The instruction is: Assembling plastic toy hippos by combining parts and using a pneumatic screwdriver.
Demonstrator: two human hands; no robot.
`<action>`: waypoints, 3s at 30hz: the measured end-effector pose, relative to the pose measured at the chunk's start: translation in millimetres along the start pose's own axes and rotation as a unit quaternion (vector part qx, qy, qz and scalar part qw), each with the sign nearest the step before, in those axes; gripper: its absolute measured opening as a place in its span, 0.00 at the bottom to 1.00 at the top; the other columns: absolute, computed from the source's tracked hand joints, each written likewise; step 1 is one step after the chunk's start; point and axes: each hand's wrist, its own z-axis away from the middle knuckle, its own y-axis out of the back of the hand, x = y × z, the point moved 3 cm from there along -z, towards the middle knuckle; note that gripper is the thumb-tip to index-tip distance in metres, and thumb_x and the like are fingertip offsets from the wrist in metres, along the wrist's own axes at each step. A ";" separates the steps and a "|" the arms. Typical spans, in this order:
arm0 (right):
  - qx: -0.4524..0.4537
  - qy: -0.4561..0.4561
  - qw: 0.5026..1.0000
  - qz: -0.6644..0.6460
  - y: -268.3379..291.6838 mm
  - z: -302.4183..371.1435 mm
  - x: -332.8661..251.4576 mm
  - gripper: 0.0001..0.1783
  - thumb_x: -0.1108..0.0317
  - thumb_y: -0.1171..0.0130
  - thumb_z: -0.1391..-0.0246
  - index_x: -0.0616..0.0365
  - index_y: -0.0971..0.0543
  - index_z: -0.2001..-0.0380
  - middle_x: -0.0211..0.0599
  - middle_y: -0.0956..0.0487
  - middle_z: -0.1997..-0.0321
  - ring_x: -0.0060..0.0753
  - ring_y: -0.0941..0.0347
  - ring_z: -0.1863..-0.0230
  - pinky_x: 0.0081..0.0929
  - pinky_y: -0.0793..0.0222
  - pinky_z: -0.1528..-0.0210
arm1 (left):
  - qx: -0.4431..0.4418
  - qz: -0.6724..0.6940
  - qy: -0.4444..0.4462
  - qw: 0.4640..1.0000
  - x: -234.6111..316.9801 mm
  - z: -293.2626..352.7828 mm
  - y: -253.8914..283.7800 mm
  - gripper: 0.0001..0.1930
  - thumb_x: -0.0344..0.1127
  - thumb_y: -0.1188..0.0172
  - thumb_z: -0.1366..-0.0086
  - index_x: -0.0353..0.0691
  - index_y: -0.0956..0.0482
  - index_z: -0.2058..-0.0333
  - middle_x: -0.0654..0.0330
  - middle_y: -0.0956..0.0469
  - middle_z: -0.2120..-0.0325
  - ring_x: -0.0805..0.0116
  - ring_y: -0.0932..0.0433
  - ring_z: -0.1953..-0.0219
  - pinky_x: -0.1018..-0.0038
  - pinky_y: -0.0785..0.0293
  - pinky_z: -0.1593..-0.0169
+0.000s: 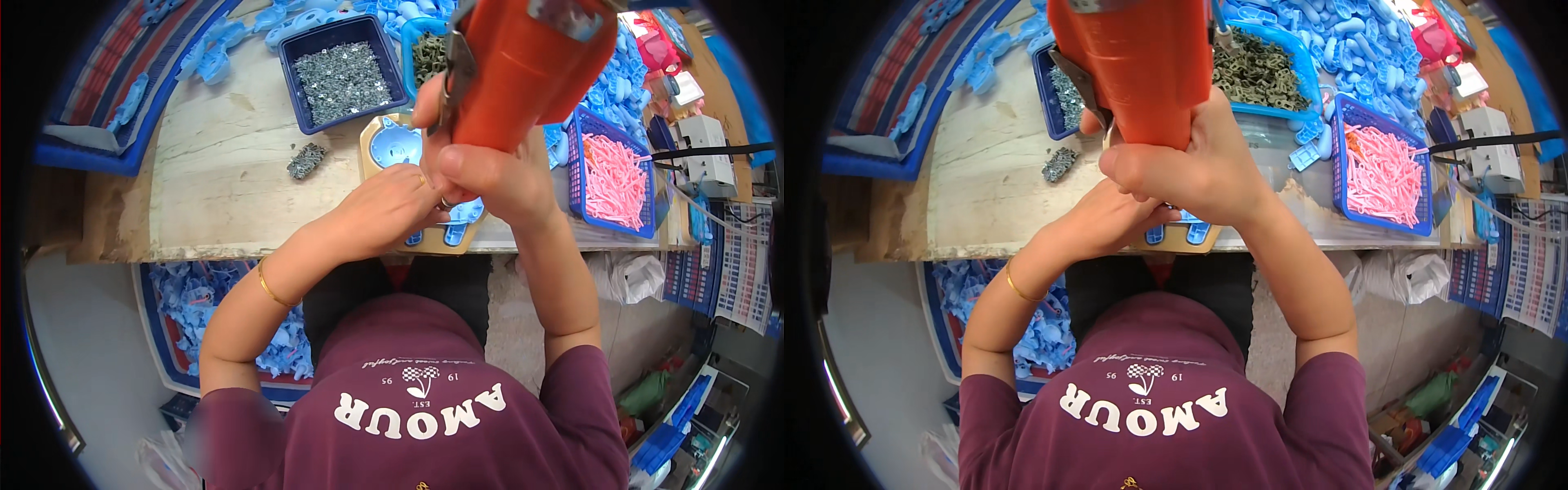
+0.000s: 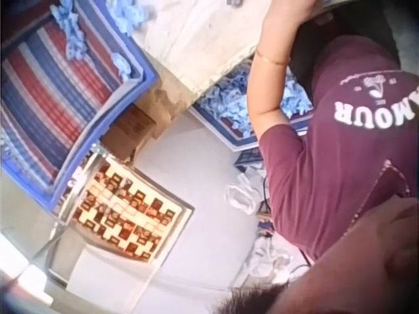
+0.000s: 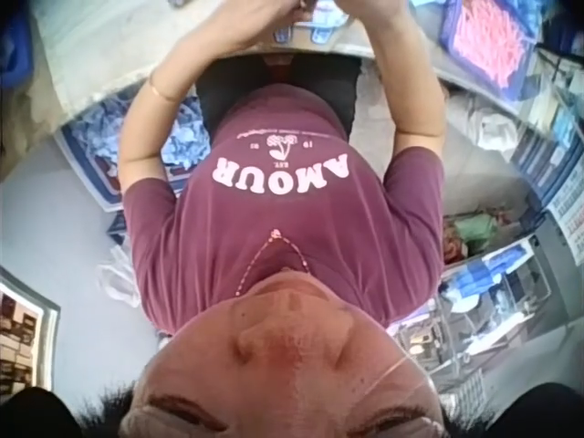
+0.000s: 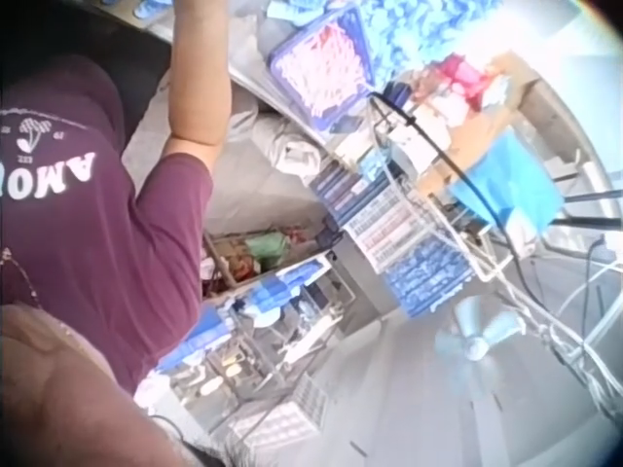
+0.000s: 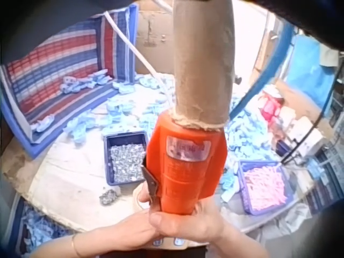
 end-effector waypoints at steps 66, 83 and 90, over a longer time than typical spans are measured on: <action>0.122 0.054 0.990 -0.035 -9.5 -46.2 -46.8 0.33 0.75 0.37 0.56 0.67 0.35 0.45 0.37 0.25 0.75 0.27 0.27 0.77 0.23 0.31 0.73 | 0.088 -0.164 0.095 0.978 18.6 59.6 -11.5 0.15 0.37 0.31 0.43 0.50 0.19 0.55 0.58 0.26 0.46 0.54 0.29 0.41 0.54 0.32 0.36; 0.170 0.160 0.944 0.234 70.7 -78.5 -129.8 0.33 0.37 0.36 0.43 0.63 0.21 0.60 0.31 0.22 0.76 0.20 0.27 0.79 0.17 0.33 0.74 | 0.083 -0.131 0.071 0.985 31.9 28.2 5.4 0.10 0.32 0.32 0.42 0.43 0.21 0.61 0.61 0.22 0.59 0.58 0.24 0.49 0.55 0.34 0.34; 0.218 0.018 0.943 0.253 208.6 -69.3 -69.3 0.32 0.56 0.42 0.35 0.67 0.32 0.37 0.47 0.21 0.47 0.40 0.23 0.46 0.29 0.29 0.41 | -0.032 0.054 0.267 0.962 78.7 70.6 135.1 0.04 0.27 0.33 0.46 0.38 0.20 0.72 0.57 0.22 0.73 0.55 0.23 0.65 0.60 0.28 0.56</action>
